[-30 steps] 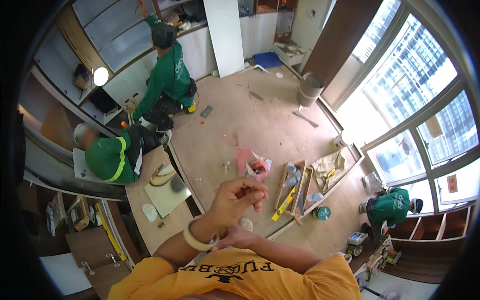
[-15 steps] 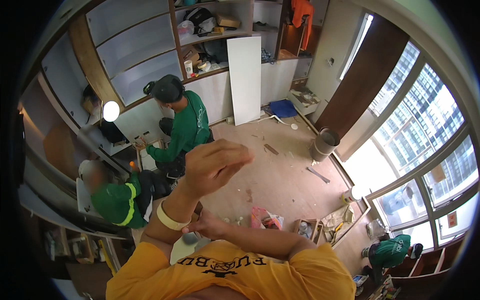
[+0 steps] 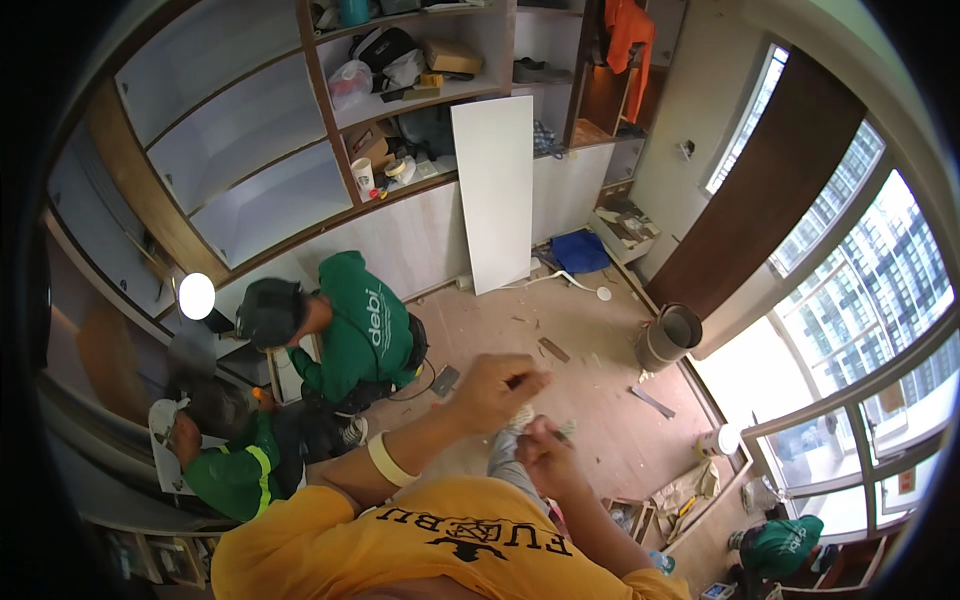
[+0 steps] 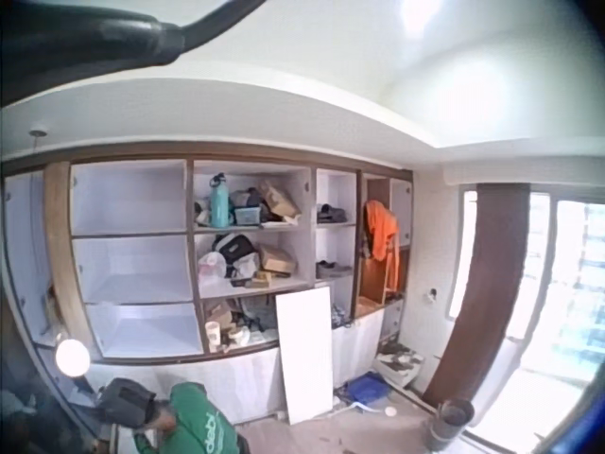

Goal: The person retrieves a roll of edge banding and a knife, then applies the banding to the top edge of a wooden cabinet. They press the banding along the edge, smooth it, and trim the excess with the knife.

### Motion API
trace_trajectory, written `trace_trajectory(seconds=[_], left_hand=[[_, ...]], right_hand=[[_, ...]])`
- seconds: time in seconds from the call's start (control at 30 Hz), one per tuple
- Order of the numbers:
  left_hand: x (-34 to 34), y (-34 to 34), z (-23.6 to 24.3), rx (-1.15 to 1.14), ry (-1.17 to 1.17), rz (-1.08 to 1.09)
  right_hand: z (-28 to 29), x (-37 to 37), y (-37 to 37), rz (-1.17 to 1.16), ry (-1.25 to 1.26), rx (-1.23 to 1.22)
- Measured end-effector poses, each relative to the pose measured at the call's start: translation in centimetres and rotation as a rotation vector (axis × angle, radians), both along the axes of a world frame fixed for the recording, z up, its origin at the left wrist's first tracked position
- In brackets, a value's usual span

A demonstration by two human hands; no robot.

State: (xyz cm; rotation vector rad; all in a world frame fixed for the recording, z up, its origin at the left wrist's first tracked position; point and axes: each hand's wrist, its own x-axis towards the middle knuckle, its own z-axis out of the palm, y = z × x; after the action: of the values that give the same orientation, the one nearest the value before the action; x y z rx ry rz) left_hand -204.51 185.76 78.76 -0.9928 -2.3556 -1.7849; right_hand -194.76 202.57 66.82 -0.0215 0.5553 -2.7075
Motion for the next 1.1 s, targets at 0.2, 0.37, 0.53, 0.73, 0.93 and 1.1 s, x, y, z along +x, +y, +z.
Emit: trace_trajectory(seconds=[0.2, 0.37, 0.53, 0.73, 0.93, 1.1], left_hand=[[-11.1, 8.8, -3.7, -0.003, -0.155, -0.32], [-23.0, 11.8, -3.6, -0.182, -0.513, -0.3], [-32.9, 13.9, -4.1, -0.267, -0.592, -0.29], [-44.5, 18.0, -1.1, -0.103, -0.363, -0.433], [-59.4, 18.7, 9.6, 0.321, -0.826, -0.686], [-72.4, 25.3, 17.4, 0.406, -0.145, -1.222]], right_hand=[[1.9, -12.8, 8.6, -0.24, -0.14, 0.326], [5.1, -24.6, 15.4, 0.082, -0.039, 0.722], [8.9, -34.4, 18.6, 0.212, 0.093, 1.181], [6.0, -45.1, 24.1, 0.027, 0.255, 0.923], [5.0, -57.8, 33.5, -0.354, -0.036, 0.991], [9.0, -70.2, 38.4, -0.565, -0.02, 0.987]])
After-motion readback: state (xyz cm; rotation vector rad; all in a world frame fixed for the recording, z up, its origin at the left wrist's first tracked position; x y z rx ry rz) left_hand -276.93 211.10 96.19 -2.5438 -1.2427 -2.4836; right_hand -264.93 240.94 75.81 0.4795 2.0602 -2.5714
